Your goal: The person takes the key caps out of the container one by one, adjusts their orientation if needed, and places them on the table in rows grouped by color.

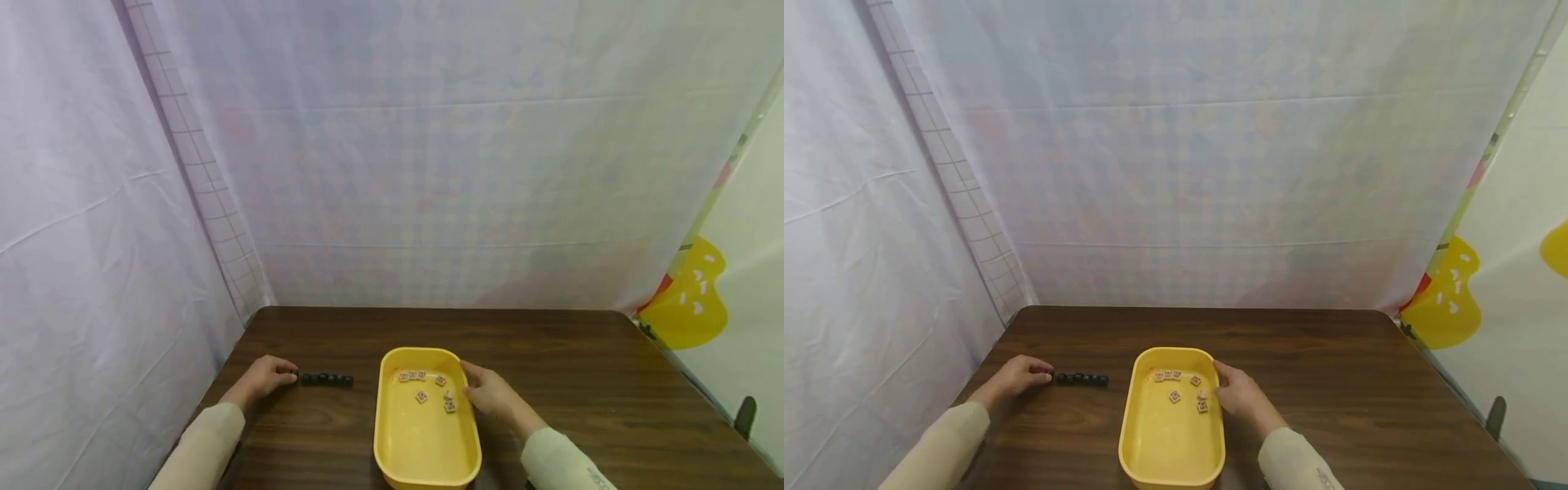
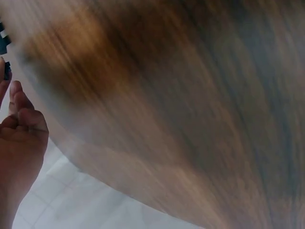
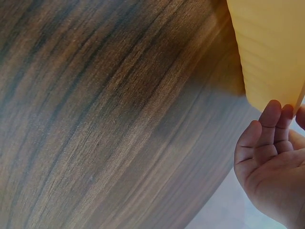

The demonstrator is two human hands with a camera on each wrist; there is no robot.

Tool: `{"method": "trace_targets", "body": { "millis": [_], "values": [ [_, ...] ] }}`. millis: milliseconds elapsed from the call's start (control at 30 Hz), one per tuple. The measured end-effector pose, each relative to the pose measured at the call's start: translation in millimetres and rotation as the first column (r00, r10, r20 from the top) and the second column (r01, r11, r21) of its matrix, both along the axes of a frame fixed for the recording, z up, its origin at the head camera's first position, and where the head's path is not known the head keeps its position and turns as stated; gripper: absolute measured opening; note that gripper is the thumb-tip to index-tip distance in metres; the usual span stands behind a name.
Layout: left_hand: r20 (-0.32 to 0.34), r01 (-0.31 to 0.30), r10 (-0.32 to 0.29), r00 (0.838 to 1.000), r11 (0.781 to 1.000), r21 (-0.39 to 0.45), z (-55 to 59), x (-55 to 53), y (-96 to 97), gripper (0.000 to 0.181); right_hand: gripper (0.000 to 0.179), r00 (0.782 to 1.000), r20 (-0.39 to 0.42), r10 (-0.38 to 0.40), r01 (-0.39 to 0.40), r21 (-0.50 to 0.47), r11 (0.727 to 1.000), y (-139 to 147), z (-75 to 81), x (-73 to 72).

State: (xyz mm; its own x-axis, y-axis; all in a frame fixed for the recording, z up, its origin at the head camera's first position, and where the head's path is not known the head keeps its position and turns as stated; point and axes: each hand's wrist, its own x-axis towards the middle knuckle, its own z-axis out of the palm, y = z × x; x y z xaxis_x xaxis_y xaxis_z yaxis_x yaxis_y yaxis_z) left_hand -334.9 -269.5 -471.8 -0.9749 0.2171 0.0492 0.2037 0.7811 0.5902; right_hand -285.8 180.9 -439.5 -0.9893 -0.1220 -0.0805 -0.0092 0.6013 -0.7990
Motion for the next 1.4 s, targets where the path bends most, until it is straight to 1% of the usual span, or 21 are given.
{"method": "trace_targets", "body": {
  "millis": [167, 333, 467, 567, 700, 833, 900, 1000, 1100, 1200, 1300, 1400],
  "values": [
    [-0.014, 0.019, -0.020, 1.000, 0.999, -0.030, -3.1, 3.4, 2.5, 0.026, 0.058, 1.000, -0.006, -0.003, 0.003, -0.005, 1.000, 0, -1.3, 1.2],
    [-0.017, 0.034, -0.035, 0.999, 0.998, -0.044, -5.8, 4.4, 2.2, 0.029, 0.058, 1.000, -0.007, 0.000, 0.000, -0.010, 1.000, 1, -2.0, 0.9],
    [-0.014, 0.011, -0.011, 1.000, 0.999, -0.037, -7.0, 3.9, 0.9, 0.032, 0.058, 1.000, 0.005, 0.002, -0.002, -0.002, 1.000, 1, -0.5, 1.2],
    [-0.019, -0.010, 0.009, 1.000, 1.000, -0.028, -7.9, 3.2, 0.2, 0.026, 0.058, 1.000, 0.002, 0.005, -0.005, 0.013, 1.000, 1, 0.2, 1.0],
    [-0.045, 0.006, -0.007, 0.999, 0.999, -0.033, -8.7, 2.1, 1.1, 0.020, 0.058, 1.000, -0.001, 0.009, -0.009, 0.022, 1.000, 2, 0.1, 1.0],
    [-0.035, 0.006, -0.006, 0.999, 1.000, -0.012, -9.5, 0.8, 2.7, 0.027, 0.058, 1.000, 0.004, 0.004, -0.004, 0.018, 1.000, 2, -0.9, 0.9],
    [-0.016, -0.013, 0.013, 1.000, 1.000, 0.007, -9.4, 0.5, 3.8, 0.033, 0.058, 1.000, 0.005, 0.002, -0.002, 0.018, 1.000, 2, -1.2, 0.8],
    [-0.029, -0.047, 0.047, 0.998, 0.999, 0.021, -7.4, 0.9, 7.0, 0.039, 0.057, 1.000, -0.014, 0.014, -0.013, 0.029, 1.000, 3, -1.4, 0.6],
    [-0.069, -0.079, 0.081, 0.994, 0.996, 0.035, -4.2, 0.4, 14.2, 0.039, 0.057, 0.999, -0.029, 0.026, -0.025, 0.032, 0.999, 4, -0.5, 1.4],
    [-0.110, -0.096, 0.104, 0.988, 0.992, 0.079, 0.6, -0.1, 27.1, 0.038, 0.057, 0.999, -0.032, 0.028, -0.027, 0.029, 0.999, 4, -0.4, 2.0],
    [-0.143, -0.101, 0.120, 0.983, 0.986, 0.135, 6.1, 0.1, 45.1, 0.037, 0.057, 0.999, -0.032, 0.027, -0.026, 0.023, 0.999, 4, -0.6, 2.1],
    [-0.171, -0.091, 0.124, 0.977, 0.978, 0.190, 11.8, 1.3, 66.5, 0.036, 0.058, 0.999, -0.029, 0.023, -0.023, 0.013, 1.000, 3, -0.8, 1.8]
  ]
}}
